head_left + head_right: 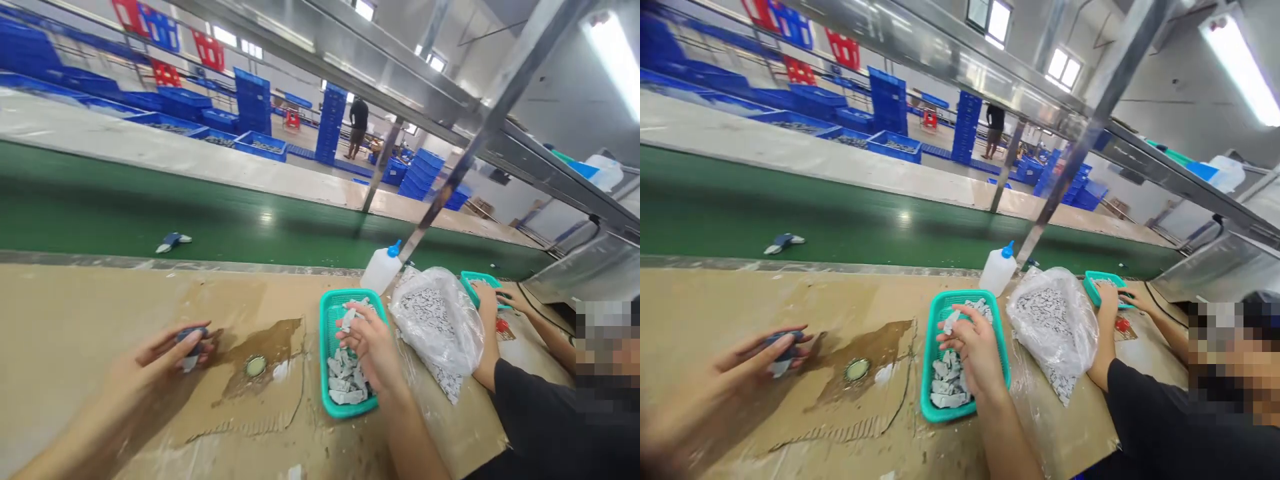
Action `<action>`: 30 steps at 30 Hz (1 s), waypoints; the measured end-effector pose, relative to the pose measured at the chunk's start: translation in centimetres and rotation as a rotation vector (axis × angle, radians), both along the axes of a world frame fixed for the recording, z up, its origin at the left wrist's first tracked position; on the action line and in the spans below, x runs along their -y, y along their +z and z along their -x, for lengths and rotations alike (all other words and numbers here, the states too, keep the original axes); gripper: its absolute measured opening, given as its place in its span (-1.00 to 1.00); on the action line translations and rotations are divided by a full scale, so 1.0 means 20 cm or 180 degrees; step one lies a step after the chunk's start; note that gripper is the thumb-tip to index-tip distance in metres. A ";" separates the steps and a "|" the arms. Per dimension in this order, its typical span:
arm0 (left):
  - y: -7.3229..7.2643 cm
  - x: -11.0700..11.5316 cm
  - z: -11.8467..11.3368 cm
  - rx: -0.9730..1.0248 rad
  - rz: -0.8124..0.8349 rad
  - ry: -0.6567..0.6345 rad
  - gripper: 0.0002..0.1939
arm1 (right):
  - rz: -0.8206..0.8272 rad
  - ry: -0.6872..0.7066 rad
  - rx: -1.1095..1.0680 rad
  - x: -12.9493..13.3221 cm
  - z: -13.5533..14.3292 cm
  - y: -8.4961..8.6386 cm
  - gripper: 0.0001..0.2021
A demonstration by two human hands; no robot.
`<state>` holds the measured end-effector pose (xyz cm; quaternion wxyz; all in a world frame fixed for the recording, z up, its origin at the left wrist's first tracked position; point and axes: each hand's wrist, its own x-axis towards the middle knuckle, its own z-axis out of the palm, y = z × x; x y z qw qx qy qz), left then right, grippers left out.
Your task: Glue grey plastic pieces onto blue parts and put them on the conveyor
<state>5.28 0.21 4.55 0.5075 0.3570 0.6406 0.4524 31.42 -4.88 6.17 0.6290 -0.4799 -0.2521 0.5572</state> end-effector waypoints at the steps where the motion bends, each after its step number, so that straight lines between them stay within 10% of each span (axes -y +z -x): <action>1: 0.02 0.01 0.02 0.0437 0.0062 -0.0098 -0.56 | -0.0043 0.0062 -0.0032 0.00 0.02 0.00 -0.52; 13: -0.06 0.03 0.17 0.3332 0.0613 -0.0265 -0.81 | -0.0253 0.0395 0.0350 0.01 0.27 -0.06 -0.72; 30: -0.22 0.06 0.15 0.3036 0.0122 -0.1283 -0.72 | 0.0094 0.0498 0.2402 0.06 0.40 -0.23 -0.62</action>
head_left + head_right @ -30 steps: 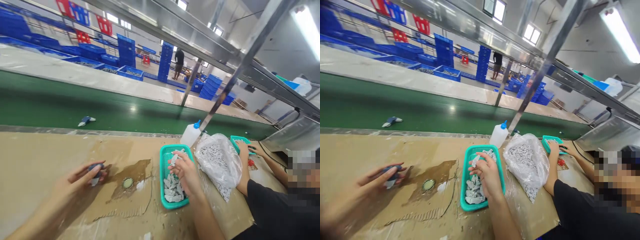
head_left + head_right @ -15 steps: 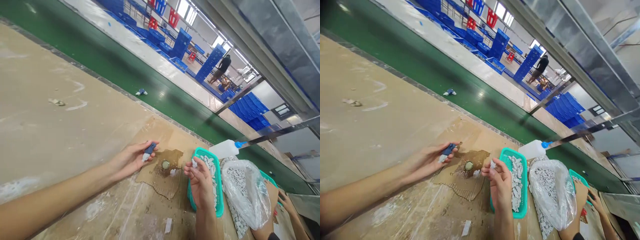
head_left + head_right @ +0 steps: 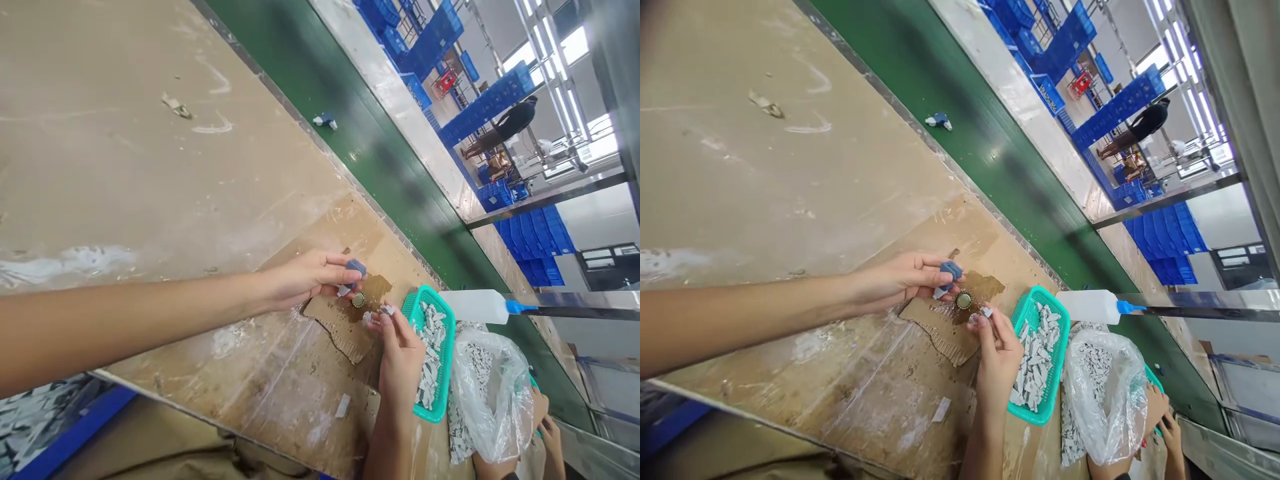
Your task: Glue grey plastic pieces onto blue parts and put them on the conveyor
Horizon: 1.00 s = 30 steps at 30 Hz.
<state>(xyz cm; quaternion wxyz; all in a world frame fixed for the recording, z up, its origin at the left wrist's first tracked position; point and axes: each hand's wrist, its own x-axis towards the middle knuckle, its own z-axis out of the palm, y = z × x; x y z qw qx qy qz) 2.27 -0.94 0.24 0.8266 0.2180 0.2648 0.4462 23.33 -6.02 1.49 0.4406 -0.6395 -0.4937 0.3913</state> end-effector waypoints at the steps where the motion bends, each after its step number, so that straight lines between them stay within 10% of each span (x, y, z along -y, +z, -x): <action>1: 0.00 0.00 0.00 0.0014 0.0016 0.0044 -0.73 | 0.0068 0.0021 -0.0034 0.00 0.00 0.00 -0.60; 9: -0.02 -0.01 0.01 0.0098 -0.0094 -0.0075 -0.82 | 0.0006 0.0008 0.0113 0.01 0.04 -0.02 -0.53; 18: -0.03 0.00 0.01 0.0047 -0.0403 -0.0184 -0.84 | -0.1123 0.0499 0.2155 -0.01 0.04 -0.07 -0.76; 30: -0.02 0.01 0.01 -0.0092 -0.0296 -0.0086 -0.89 | -0.1250 0.0686 0.2273 -0.01 0.04 -0.07 -0.78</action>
